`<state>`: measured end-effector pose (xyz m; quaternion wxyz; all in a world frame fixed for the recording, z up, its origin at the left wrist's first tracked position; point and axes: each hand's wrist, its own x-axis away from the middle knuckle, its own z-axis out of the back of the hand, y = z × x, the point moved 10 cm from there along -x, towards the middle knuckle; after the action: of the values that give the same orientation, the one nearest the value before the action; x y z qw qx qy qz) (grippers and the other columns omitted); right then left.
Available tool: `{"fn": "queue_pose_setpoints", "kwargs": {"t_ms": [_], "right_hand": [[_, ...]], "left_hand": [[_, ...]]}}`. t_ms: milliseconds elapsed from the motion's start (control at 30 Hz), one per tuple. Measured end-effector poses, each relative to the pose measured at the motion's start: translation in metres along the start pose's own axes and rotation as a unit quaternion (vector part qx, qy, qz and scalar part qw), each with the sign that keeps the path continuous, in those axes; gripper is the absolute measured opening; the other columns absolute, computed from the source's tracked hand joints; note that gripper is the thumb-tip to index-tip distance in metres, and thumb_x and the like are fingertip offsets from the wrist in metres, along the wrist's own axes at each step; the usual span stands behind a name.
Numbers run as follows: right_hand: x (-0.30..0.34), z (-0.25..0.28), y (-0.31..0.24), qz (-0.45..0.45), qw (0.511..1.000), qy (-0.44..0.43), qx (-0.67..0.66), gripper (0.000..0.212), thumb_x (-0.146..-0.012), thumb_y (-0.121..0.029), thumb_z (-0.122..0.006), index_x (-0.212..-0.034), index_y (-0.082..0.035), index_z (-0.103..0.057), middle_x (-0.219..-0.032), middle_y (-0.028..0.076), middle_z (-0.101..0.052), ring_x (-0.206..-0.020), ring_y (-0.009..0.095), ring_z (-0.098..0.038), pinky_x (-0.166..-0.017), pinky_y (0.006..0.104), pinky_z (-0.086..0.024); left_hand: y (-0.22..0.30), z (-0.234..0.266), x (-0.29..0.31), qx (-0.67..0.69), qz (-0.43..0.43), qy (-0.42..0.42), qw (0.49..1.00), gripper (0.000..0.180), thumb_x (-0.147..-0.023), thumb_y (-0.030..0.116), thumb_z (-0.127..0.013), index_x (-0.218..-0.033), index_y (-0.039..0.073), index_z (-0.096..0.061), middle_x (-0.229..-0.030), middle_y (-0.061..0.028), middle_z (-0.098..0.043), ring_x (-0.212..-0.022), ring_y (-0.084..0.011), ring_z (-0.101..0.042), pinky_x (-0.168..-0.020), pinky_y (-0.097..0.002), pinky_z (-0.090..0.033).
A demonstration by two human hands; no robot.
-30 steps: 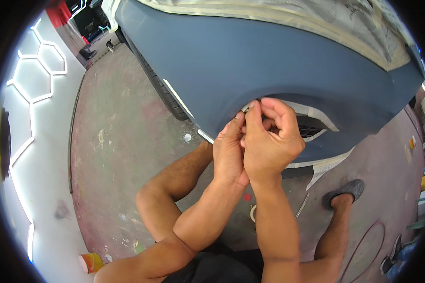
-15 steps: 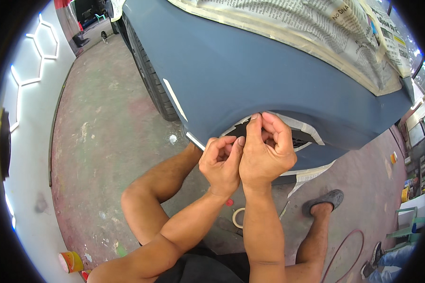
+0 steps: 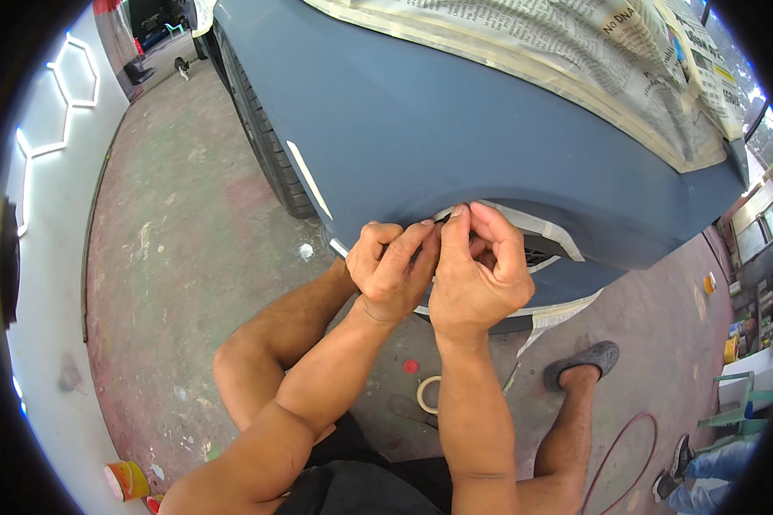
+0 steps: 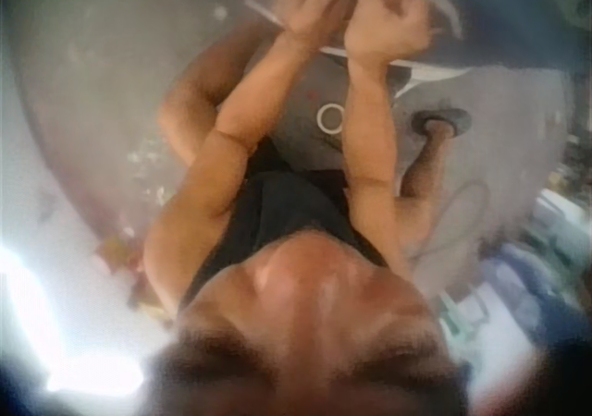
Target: The person applies masking tape along the edges of a car bumper's lower grille area. They tear pieces of tape, smooth them onto the surface, and use a small tool to press the tape into crevices.
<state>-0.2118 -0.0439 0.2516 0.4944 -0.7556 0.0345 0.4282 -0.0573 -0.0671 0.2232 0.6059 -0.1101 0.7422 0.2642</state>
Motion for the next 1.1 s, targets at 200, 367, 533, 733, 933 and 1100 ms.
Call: {"fn": "queue_pose_setpoints", "kwargs": {"t_ms": [200,367,533,733,933,1100], "right_hand": [[0.001,-0.001,0.000,0.000,0.999,-0.023,0.024,0.015,-0.093,0.001,-0.082,-0.106,0.001,-0.075,-0.090,0.006,-0.078,-0.075,0.007,-0.069,-0.067,0.0217,-0.055],[0.000,0.002,0.000,-0.002,0.999,-0.025,0.029,0.019,-0.093,-0.001,-0.083,-0.110,0.002,-0.075,-0.092,0.007,-0.079,-0.076,0.008,-0.069,-0.067,0.0223,-0.055],[-0.003,0.005,0.001,0.004,0.999,-0.033,0.037,0.024,-0.092,-0.001,-0.083,-0.114,0.003,-0.075,-0.091,0.009,-0.079,-0.072,0.008,-0.067,-0.063,0.0225,-0.053],[-0.011,0.021,-0.013,0.067,0.996,-0.024,0.046,0.018,-0.088,0.002,-0.082,-0.106,0.002,-0.078,-0.080,0.007,-0.075,-0.061,0.007,-0.060,-0.051,0.0238,-0.045],[-0.013,0.010,0.001,-0.051,0.994,-0.097,-0.030,0.012,-0.095,-0.002,-0.079,-0.105,0.003,-0.078,-0.058,-0.003,-0.058,-0.052,0.001,-0.048,-0.047,0.0240,-0.037],[-0.014,-0.001,0.001,-0.052,0.993,-0.098,-0.028,0.011,-0.094,-0.002,-0.077,-0.103,0.004,-0.077,-0.058,0.007,-0.064,-0.048,0.009,-0.057,-0.046,0.0280,-0.042]], "left_hand": [[-0.001,-0.002,0.000,0.004,-0.020,-0.016,1.000,0.039,-0.065,-0.007,-0.088,-0.101,0.007,-0.080,-0.078,-0.0005,-0.055,-0.059,-0.0150,-0.052,-0.049,-0.0301,-0.040],[0.000,-0.003,-0.001,0.001,-0.024,-0.016,1.000,0.041,-0.064,-0.008,-0.087,-0.101,0.008,-0.080,-0.078,-0.0009,-0.055,-0.059,-0.0152,-0.052,-0.049,-0.0299,-0.041],[0.000,-0.003,-0.002,0.006,-0.026,-0.030,0.999,0.042,-0.064,-0.009,-0.086,-0.102,0.008,-0.082,-0.080,-0.0023,-0.054,-0.059,-0.0154,-0.052,-0.048,-0.0301,-0.041],[-0.002,-0.004,-0.001,0.004,-0.017,-0.035,0.999,0.039,-0.067,-0.010,-0.086,-0.102,0.008,-0.083,-0.081,-0.0026,-0.054,-0.062,-0.0156,-0.054,-0.050,-0.0310,-0.044],[-0.002,-0.005,0.004,-0.041,-0.028,-0.043,0.998,0.038,-0.068,-0.011,-0.087,-0.102,0.006,-0.083,-0.083,-0.0024,-0.055,-0.065,-0.0141,-0.053,-0.051,-0.0301,-0.043],[-0.005,-0.007,0.007,-0.040,-0.060,-0.081,0.994,0.028,-0.073,0.000,-0.089,-0.100,-0.002,-0.080,-0.085,-0.0036,-0.052,-0.070,-0.0151,-0.052,-0.051,-0.0277,-0.037]]}}
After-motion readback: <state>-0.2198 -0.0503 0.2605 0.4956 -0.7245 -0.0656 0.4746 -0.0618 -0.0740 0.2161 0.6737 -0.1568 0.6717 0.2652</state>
